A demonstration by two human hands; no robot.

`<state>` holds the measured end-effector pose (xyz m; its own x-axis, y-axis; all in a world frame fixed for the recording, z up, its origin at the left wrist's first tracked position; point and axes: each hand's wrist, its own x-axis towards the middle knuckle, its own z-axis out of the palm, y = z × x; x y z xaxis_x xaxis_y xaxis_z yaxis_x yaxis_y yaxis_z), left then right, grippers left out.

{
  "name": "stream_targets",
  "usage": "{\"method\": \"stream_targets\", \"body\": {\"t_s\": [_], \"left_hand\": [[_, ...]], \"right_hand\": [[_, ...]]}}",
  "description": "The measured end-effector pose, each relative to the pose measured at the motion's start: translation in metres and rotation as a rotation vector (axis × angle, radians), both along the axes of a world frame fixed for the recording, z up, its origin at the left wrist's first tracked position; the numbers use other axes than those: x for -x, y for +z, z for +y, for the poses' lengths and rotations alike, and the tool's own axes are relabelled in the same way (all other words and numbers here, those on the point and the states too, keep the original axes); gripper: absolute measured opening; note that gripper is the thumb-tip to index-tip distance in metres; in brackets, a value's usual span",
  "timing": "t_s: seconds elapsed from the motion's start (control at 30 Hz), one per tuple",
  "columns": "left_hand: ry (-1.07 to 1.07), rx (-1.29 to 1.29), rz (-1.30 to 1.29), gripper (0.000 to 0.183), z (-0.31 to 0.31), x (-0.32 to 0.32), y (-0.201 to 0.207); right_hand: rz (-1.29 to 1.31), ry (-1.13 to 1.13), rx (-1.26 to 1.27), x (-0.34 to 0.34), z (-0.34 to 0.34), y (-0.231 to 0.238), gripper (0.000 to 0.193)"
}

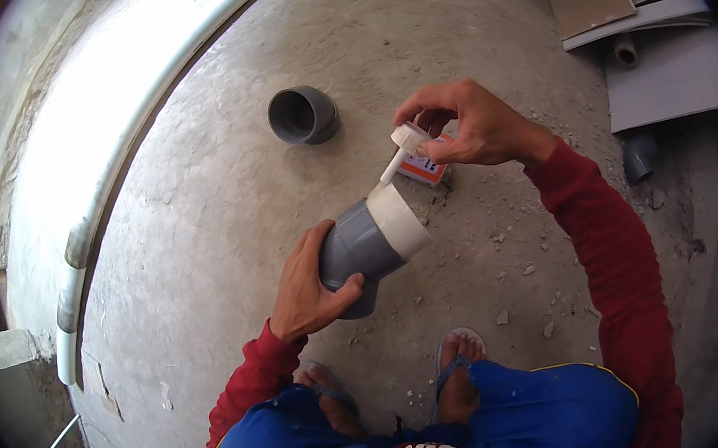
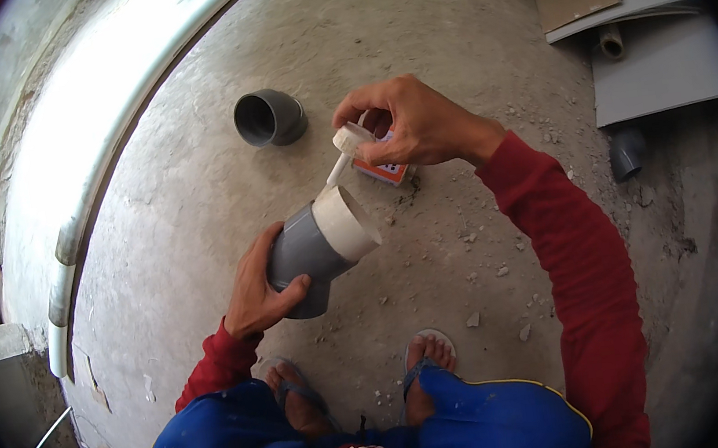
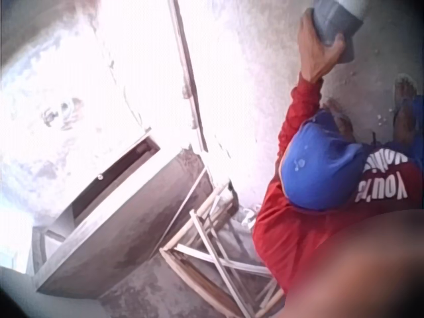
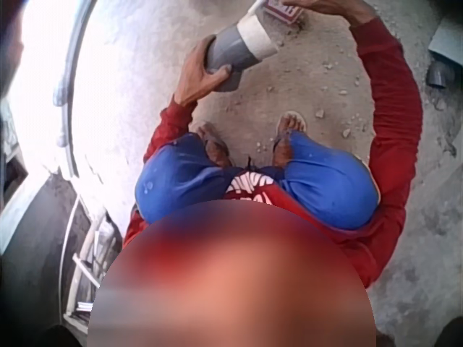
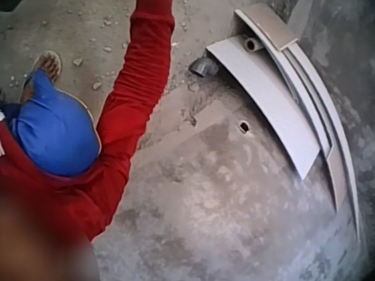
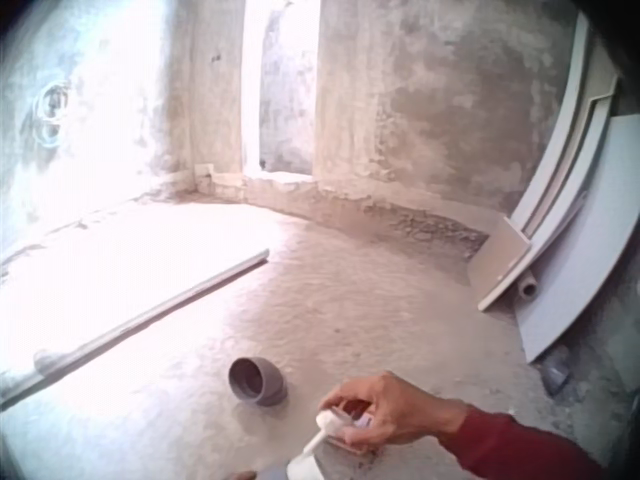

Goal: The person applies glue to the ends of two gray PVC pipe fittings and joins them together. They then hold and rotate the assembled fitting to inspect the connection.

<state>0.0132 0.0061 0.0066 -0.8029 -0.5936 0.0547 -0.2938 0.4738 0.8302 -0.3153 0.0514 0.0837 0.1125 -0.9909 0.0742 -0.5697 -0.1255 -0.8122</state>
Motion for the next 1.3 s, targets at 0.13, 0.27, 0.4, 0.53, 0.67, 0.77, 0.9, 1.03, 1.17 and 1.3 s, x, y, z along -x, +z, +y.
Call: {"method": "stream_targets", "body": {"t_s": [0.13, 0.27, 0.4, 0.53, 0.67, 0.77, 0.9, 1.03, 1.17, 1.3], "left_hand": [[0.001, 0.060, 0.011, 0.080, 0.002, -0.002, 0.001], [0.023, 0.099, 0.074, 0.084, 0.003, -0.003, -0.002], [0.028, 0.098, 0.152, 0.085, 0.002, -0.005, -0.010], [0.069, 0.132, 0.213, 0.085, 0.005, -0.009, -0.021], [0.135, 0.013, 0.280, 0.083, 0.004, -0.013, -0.030], [0.181, -0.003, 0.321, 0.082, 0.002, -0.014, -0.035], [0.276, -0.211, 0.369, 0.082, 0.008, -0.017, -0.044], [0.479, -0.254, 0.406, 0.084, 0.004, -0.024, -0.062], [0.654, -0.114, 0.380, 0.088, -0.013, -0.036, -0.087], [0.741, 0.249, 0.268, 0.092, -0.021, -0.056, -0.111]], "right_hand": [[-0.054, -0.020, -0.170, 0.008, 0.001, -0.005, 0.035], [-0.147, -0.040, -0.208, 0.016, 0.004, -0.010, 0.034], [-0.267, -0.063, -0.237, 0.022, 0.006, -0.020, 0.035], [-0.335, -0.048, -0.250, 0.030, 0.009, -0.029, 0.034], [-0.330, -0.094, -0.233, 0.030, 0.018, -0.037, 0.031], [-0.382, -0.118, -0.221, 0.023, 0.026, -0.040, 0.032], [-0.432, -0.167, -0.224, 0.018, 0.040, -0.037, 0.034], [-0.463, -0.277, -0.223, 0.026, 0.057, -0.030, 0.034], [-0.461, -0.367, -0.171, 0.029, 0.074, -0.031, 0.035], [-0.503, -0.378, -0.126, 0.027, 0.084, -0.037, 0.036]]}}
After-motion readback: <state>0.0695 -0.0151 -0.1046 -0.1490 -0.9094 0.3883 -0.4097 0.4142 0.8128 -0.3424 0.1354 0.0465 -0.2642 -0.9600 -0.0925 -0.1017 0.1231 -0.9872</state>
